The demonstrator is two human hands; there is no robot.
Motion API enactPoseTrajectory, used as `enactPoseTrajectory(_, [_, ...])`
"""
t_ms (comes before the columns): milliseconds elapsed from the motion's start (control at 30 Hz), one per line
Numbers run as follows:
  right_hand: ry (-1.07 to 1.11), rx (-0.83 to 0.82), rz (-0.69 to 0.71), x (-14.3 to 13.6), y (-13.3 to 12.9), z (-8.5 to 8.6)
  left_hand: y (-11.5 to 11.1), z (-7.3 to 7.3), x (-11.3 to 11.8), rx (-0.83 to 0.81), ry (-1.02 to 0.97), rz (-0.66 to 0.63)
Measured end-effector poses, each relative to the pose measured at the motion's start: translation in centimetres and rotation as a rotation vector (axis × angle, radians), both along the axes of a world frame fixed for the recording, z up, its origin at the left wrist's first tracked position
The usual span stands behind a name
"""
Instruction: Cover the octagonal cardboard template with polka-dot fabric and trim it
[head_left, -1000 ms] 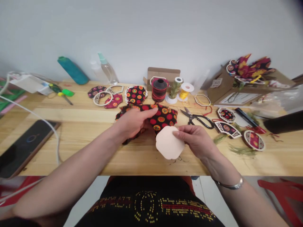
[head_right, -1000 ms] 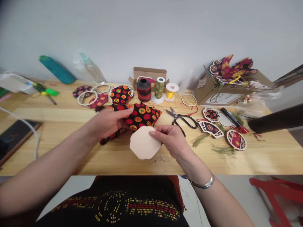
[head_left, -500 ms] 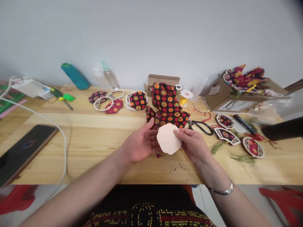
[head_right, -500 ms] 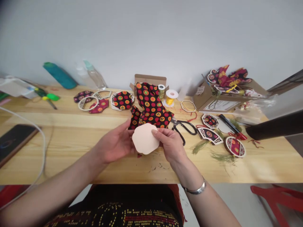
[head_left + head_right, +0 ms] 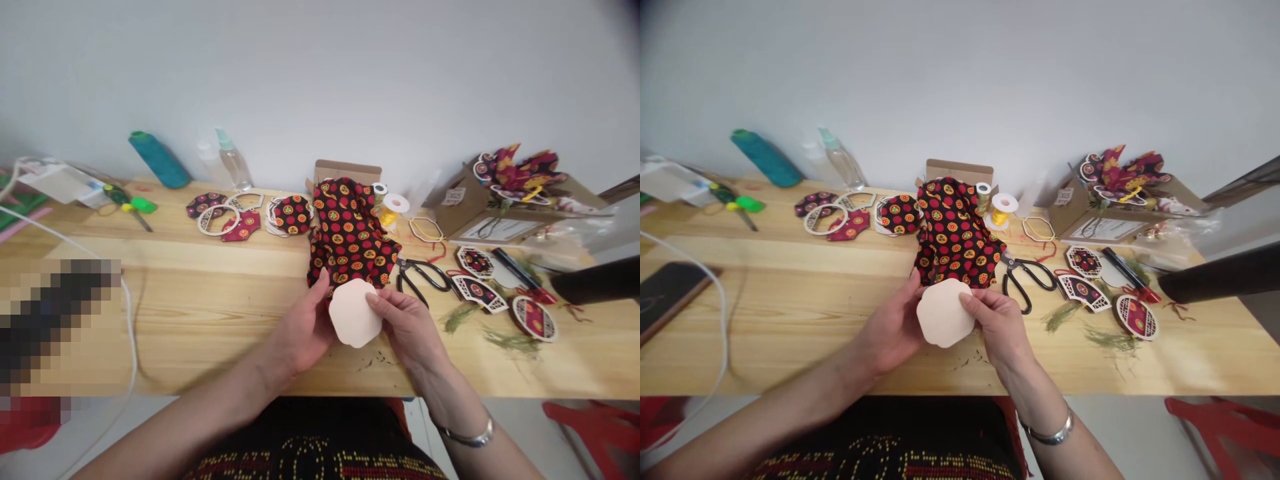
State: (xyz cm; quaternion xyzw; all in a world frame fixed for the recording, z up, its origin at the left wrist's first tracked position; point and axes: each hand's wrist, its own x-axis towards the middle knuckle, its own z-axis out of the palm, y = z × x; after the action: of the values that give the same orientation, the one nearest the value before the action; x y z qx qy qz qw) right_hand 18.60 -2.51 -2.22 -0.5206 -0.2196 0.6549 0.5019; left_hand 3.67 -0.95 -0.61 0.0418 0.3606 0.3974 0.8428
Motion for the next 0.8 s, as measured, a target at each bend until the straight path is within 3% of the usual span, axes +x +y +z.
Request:
enactPoseTrajectory(300, [-0.037, 0.035, -0.026, -0.2, -0.2, -0.5, -0.3, 0.1, -0.2, -0.080, 0.066, 0.101])
enactPoseTrajectory(800, [-0.073, 0.034, -0.044, -0.3, -0.4, -1.3, -0.2, 0.9, -0.3, -0.048, 0.069, 0.046])
